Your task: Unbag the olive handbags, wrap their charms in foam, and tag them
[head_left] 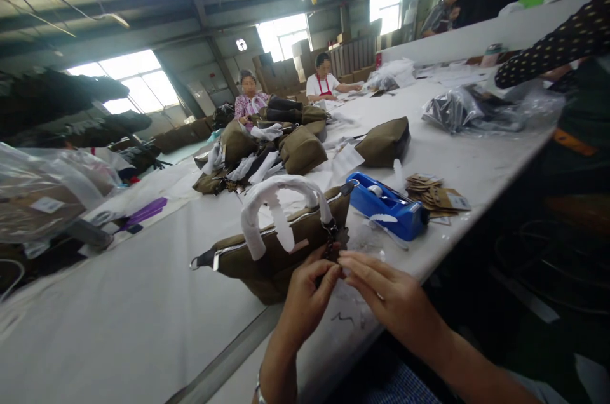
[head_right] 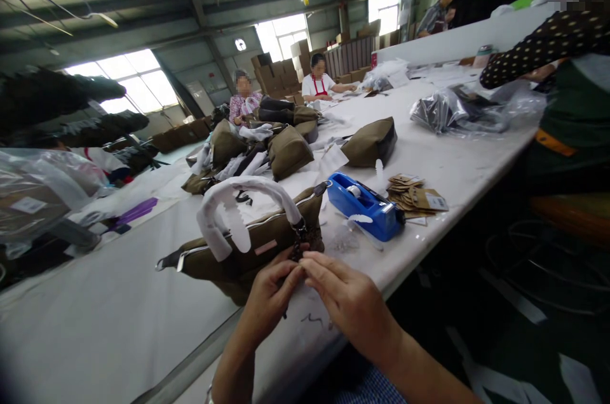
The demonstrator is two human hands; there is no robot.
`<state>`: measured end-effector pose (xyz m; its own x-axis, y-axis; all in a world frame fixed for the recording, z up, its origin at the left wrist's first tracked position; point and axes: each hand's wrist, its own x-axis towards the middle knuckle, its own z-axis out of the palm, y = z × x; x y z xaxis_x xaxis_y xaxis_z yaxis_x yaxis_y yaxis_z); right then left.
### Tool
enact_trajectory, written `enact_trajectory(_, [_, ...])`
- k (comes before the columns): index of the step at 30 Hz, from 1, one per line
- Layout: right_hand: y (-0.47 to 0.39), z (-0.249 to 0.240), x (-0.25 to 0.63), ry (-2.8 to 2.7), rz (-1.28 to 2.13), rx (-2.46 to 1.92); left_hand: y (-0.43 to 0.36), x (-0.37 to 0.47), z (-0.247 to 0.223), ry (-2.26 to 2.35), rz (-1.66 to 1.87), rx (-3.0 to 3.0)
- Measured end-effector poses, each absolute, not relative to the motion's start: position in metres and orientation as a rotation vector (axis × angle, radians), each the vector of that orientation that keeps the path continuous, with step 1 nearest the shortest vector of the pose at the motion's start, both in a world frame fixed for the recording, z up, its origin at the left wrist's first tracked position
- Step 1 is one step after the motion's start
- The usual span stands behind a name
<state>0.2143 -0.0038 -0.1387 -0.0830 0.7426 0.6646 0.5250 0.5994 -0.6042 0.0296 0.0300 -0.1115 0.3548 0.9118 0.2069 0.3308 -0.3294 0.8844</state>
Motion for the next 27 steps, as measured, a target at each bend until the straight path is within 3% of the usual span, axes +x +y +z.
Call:
enact_trajectory(4, [0.005,-0.146,0.21,-1.806,0.357,-1.003,0.029,0.03,-0.111,1.067,0.934,1.857])
enact_trajectory(12, [0.031,-0.144,0.252,-1.561,0.172,-1.2,0.031,0.023,-0.119,1.194,0.947,1.702])
enact_trajectory(27, [0.074,-0.159,0.258,-1.553,0.144,-1.255,0.033,0.025,-0.123,1.242,1.008,1.605])
